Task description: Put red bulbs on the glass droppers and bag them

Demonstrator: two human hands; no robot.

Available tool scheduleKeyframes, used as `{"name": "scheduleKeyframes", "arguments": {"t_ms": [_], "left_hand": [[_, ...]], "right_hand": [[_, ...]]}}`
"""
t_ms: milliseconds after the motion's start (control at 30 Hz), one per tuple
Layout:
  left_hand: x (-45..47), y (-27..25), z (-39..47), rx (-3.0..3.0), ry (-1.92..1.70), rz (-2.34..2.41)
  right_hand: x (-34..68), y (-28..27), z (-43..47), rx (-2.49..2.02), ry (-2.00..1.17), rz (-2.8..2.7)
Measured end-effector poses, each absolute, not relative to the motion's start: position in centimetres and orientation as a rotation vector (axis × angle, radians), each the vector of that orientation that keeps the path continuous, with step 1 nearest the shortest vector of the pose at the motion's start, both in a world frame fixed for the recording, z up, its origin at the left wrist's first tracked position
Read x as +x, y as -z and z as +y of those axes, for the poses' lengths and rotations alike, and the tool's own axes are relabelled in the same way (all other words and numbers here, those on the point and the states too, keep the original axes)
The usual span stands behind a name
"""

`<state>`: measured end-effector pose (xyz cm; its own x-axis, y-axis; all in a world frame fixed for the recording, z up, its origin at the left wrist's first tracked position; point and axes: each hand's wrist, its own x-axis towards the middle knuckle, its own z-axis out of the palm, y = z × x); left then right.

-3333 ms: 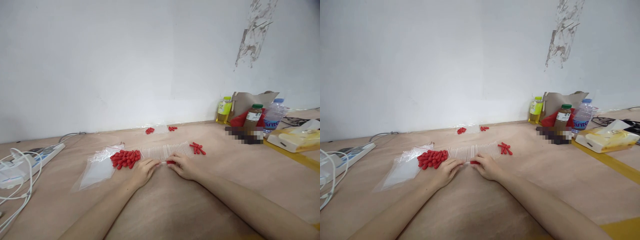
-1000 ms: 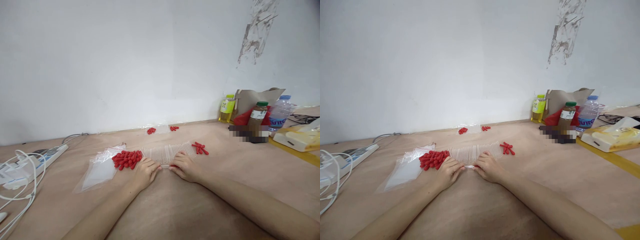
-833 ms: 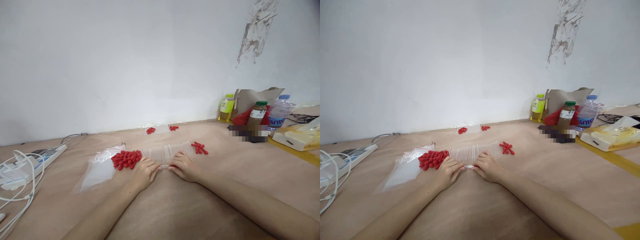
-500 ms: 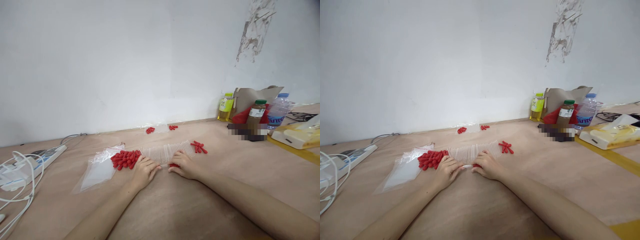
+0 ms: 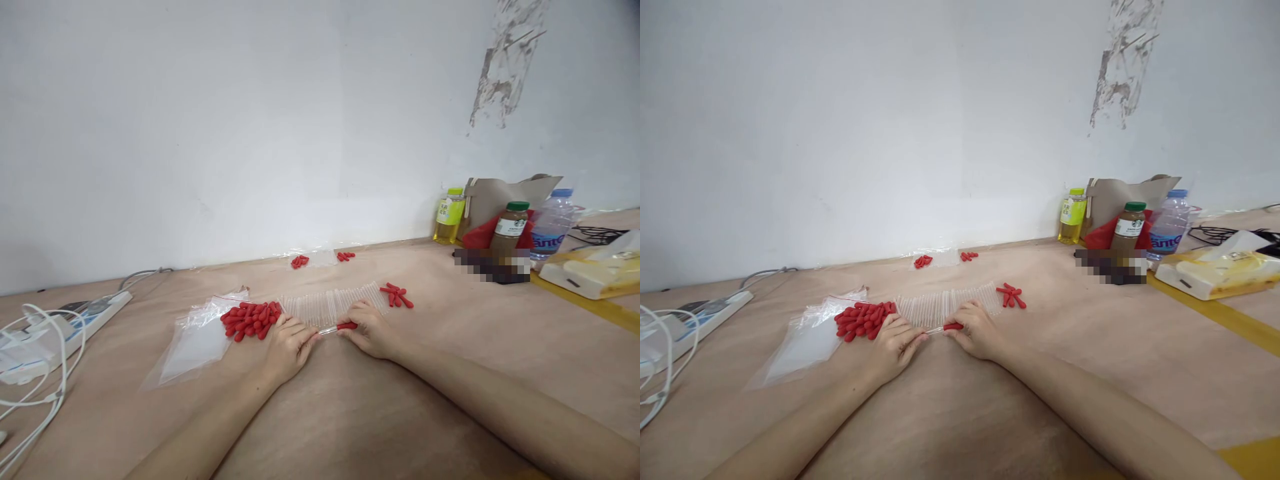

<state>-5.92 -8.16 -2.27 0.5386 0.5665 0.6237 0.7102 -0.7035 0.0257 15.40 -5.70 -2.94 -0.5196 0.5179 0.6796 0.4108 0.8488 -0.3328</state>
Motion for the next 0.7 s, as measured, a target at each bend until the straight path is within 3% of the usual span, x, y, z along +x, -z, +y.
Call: {"name": "scheduleKeyframes", "arguments": {"t_ms": [300,567,700], "left_hand": [[-5.8,2.0,-8.2,-2.594,0.874,-1.094],[-5.8,1.6,-8.3,-2.641,0.981,-1.140],[-5.9,1.3,-8.4,-2.624,0.997,-1.171]], "right_hand": [[15.6,2.6,-5.5,-0.697,-0.226,-2.224],[14.5,2.2,-5.0,-0.738,-0.963,-1.695],[15.0,0.6,-3.8,-0.775,-1.037,-1.513]]}}
